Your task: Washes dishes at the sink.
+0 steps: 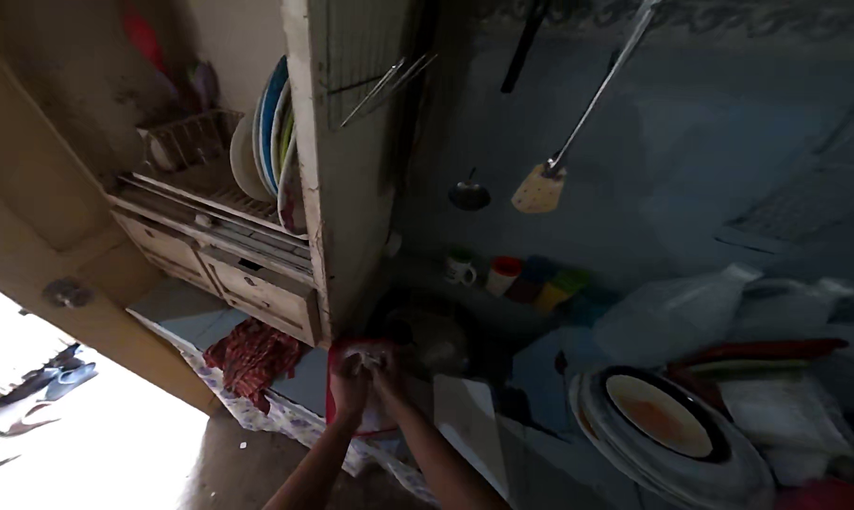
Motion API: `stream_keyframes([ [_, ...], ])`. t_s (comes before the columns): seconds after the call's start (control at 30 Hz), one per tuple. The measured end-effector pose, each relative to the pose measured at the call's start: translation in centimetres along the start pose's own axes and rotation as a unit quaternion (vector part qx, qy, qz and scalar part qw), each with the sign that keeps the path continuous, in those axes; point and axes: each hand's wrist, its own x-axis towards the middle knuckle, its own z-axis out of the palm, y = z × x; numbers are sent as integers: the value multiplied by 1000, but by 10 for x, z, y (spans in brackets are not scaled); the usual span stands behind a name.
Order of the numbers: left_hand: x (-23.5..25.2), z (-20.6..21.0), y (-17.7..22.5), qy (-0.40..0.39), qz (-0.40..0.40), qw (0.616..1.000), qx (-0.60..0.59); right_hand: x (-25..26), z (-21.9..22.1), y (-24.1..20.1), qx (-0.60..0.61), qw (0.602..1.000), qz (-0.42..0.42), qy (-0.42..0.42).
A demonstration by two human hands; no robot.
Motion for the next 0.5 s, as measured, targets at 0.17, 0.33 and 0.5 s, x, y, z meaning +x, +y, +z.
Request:
stream_keyframes([
  [0.17,0,-3,-14,-85,67,955,276,-15,-8,11,-416,887,-163,-117],
  [0.33,16,-7,-26,-256,62,876,404,-21,-6,24,-448,863,-146,-184],
  [0.5,31,-4,-43,-202,33,959,194,-17,-3,13,-420,884,-80,-189],
])
